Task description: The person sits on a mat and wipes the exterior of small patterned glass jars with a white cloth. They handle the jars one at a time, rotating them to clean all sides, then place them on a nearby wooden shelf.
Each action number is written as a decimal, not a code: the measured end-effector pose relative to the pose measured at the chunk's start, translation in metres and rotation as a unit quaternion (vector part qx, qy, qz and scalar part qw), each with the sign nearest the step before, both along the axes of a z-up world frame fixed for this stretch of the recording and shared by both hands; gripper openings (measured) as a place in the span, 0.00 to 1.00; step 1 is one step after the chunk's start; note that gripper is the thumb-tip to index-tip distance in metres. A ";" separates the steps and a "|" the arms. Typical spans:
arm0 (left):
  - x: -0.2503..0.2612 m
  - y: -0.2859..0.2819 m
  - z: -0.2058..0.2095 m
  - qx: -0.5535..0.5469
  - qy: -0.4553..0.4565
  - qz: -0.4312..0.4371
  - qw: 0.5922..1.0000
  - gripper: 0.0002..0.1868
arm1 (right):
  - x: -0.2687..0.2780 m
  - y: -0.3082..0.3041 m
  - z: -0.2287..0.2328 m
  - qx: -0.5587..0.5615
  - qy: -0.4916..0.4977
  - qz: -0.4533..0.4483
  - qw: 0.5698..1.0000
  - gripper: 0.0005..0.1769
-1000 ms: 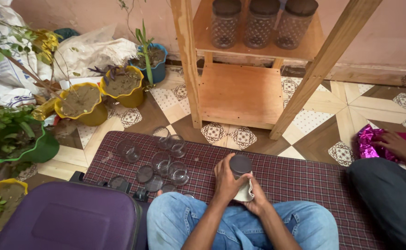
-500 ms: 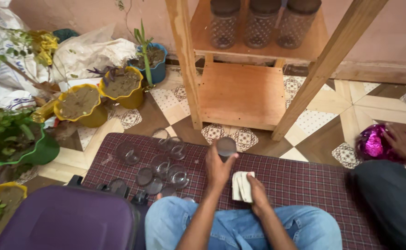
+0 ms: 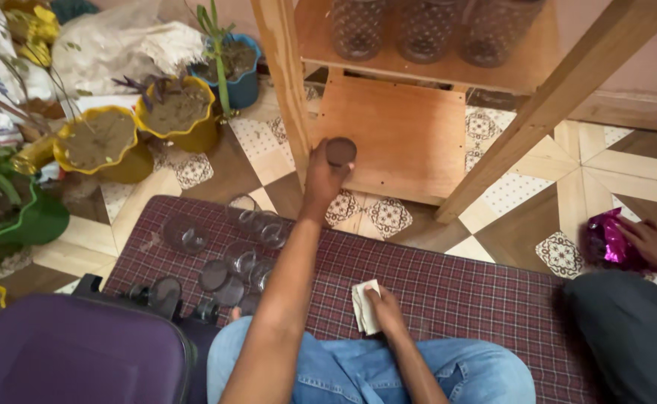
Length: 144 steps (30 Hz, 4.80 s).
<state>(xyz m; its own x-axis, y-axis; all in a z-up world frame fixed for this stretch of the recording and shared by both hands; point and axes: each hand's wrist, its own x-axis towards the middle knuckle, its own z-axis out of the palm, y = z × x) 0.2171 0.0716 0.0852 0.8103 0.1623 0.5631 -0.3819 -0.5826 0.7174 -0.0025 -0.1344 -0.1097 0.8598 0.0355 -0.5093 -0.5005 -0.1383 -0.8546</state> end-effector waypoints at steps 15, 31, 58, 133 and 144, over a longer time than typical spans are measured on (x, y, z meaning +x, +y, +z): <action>0.040 -0.006 -0.021 -0.075 0.056 -0.001 0.996 0.54 | 0.002 0.003 0.004 0.038 -0.019 -0.007 0.999 0.22; -0.137 0.145 0.052 0.353 0.563 0.048 0.746 0.23 | 0.002 0.002 -0.012 -0.103 -0.098 0.047 0.989 0.19; -0.210 0.171 -0.074 0.491 0.619 -0.035 0.612 0.35 | -0.017 0.001 0.064 -0.247 -0.086 0.081 0.962 0.21; -0.228 0.046 0.062 0.300 0.309 -0.078 0.899 0.13 | -0.009 -0.006 0.089 -0.334 -0.251 -0.017 0.908 0.28; -0.195 0.009 -0.037 -0.136 0.272 -0.261 0.916 0.09 | -0.005 -0.001 0.104 0.341 0.016 -0.046 0.939 0.34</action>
